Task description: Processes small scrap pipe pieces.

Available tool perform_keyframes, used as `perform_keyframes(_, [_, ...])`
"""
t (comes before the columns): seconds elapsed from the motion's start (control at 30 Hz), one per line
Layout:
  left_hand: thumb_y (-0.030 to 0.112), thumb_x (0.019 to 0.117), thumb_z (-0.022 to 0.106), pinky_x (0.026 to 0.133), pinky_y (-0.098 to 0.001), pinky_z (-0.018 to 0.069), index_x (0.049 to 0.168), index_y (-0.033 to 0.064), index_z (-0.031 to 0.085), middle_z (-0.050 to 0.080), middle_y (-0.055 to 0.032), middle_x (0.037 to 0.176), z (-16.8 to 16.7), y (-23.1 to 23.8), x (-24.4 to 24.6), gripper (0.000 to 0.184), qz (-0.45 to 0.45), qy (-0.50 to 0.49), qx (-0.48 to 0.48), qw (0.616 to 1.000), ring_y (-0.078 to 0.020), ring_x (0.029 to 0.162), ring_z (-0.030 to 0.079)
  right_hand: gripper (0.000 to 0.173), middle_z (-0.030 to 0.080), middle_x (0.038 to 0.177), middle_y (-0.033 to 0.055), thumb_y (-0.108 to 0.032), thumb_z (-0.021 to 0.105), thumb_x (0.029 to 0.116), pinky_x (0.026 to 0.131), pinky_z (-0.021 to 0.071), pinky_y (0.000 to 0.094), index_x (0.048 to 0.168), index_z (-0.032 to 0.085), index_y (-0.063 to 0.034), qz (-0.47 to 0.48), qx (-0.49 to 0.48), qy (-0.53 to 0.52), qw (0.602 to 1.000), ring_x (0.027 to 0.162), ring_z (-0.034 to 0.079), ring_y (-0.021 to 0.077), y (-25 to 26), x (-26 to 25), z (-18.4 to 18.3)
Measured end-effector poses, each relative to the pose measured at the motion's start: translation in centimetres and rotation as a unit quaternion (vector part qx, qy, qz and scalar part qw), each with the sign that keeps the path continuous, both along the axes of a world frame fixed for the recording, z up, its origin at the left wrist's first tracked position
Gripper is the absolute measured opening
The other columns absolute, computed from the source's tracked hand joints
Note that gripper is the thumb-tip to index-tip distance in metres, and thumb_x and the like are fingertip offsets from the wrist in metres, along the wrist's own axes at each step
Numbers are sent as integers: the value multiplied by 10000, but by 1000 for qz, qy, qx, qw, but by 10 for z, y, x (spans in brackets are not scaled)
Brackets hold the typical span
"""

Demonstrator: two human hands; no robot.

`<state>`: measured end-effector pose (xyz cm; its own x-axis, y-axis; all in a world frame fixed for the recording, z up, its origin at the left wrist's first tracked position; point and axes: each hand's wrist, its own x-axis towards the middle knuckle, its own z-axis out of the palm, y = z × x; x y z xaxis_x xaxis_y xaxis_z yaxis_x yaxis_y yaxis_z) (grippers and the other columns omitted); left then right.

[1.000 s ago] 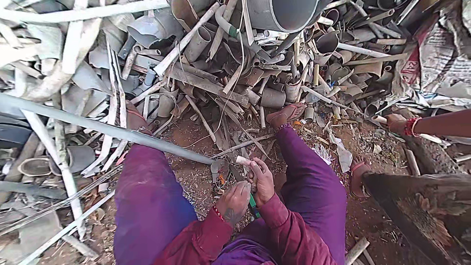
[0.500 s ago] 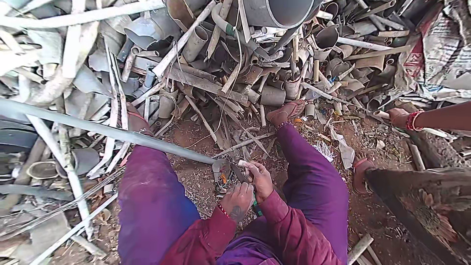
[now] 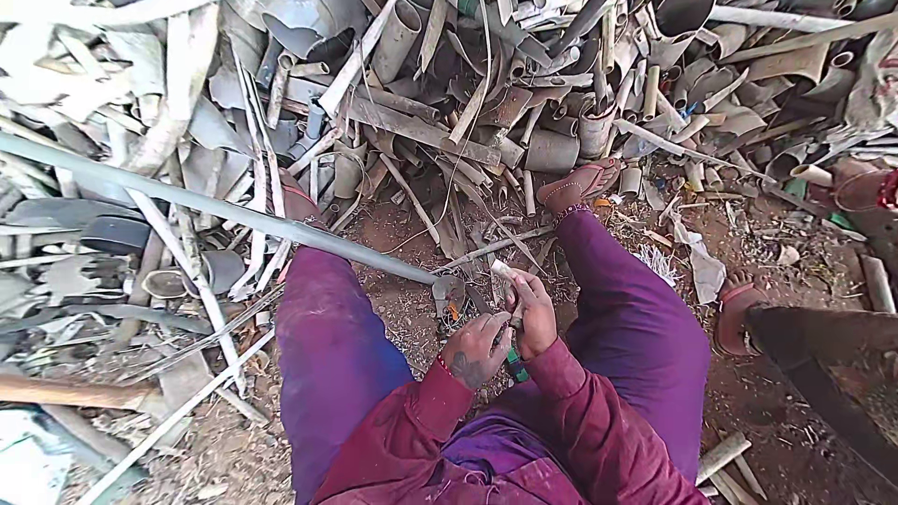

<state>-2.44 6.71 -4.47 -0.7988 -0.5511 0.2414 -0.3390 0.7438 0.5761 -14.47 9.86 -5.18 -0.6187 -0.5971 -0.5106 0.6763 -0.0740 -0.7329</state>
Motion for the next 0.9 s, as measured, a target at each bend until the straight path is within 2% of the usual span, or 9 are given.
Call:
perform_keyframes(0.1, [131, 914, 622, 706, -318, 612, 978, -32, 770, 753, -152, 838, -9, -2, -2, 229, -10, 45, -143, 989, -262, 758, 753, 177, 534, 683, -11, -75, 419, 1093, 521, 440, 152, 1169, 550, 18, -5, -4, 2, 1000, 527, 489, 25, -1, 0, -1])
perform_keyframes(0.17, [95, 923, 636, 719, -310, 614, 951, -29, 778, 747, -146, 821, -13, -4, -3, 190, -25, 64, -182, 981, -262, 764, 752, 169, 534, 694, -11, -67, 421, 1091, 529, 444, 151, 1166, 547, 17, -10, -6, 9, 1000, 533, 488, 22, -2, 0, -1])
perform_keyframes(0.27, [66, 919, 621, 752, -314, 613, 953, -49, 770, 753, -160, 833, -12, -1, -4, 191, -33, 64, -164, 984, -276, 785, 759, 165, 533, 708, -13, -60, 427, 1087, 537, 445, 148, 1171, 544, 21, -14, -3, 19, 1000, 539, 484, 15, -2, 1, -1])
perform_keyframes(0.43, [62, 946, 597, 743, -328, 618, 981, -57, 765, 763, -168, 867, -6, -7, 0, 209, -57, 45, -126, 989, -280, 799, 767, 184, 527, 714, -18, -59, 424, 1083, 564, 444, 151, 1189, 551, 21, -2, 1, 42, 999, 561, 484, 15, -1, 2, -1])
perform_keyframes(0.5, [66, 948, 598, 736, -323, 616, 966, -49, 766, 763, -160, 855, -6, -9, 1, 205, -60, 43, -142, 987, -272, 784, 765, 184, 530, 717, -21, -52, 425, 1077, 570, 443, 151, 1189, 550, 21, -1, 1, 54, 999, 565, 484, 11, -2, 4, 0])
perform_keyframes(0.63, [76, 904, 624, 668, -286, 605, 858, -12, 758, 739, -117, 755, -13, -9, 0, 166, -48, 67, -217, 973, -226, 699, 744, 181, 521, 694, -31, -53, 419, 1076, 566, 443, 155, 1188, 544, 14, -6, -6, 55, 998, 554, 479, 12, -2, 8, -3])
perform_keyframes(0.77, [50, 894, 623, 680, -284, 609, 850, -27, 740, 741, -134, 767, -16, -5, 0, 146, -34, 78, -239, 967, -234, 710, 751, 192, 500, 685, -33, -63, 406, 1085, 567, 447, 156, 1210, 532, 8, -20, -11, 47, 999, 553, 479, 16, -3, 10, -1])
perform_keyframes(0.9, [34, 886, 639, 685, -252, 600, 825, -24, 727, 743, -135, 758, -16, -2, -4, 122, 26, 111, -249, 962, -212, 706, 749, 184, 508, 692, -23, -76, 390, 1087, 563, 472, 175, 1217, 514, -32, -22, -41, 37, 998, 543, 494, 30, -4, 9, 0])
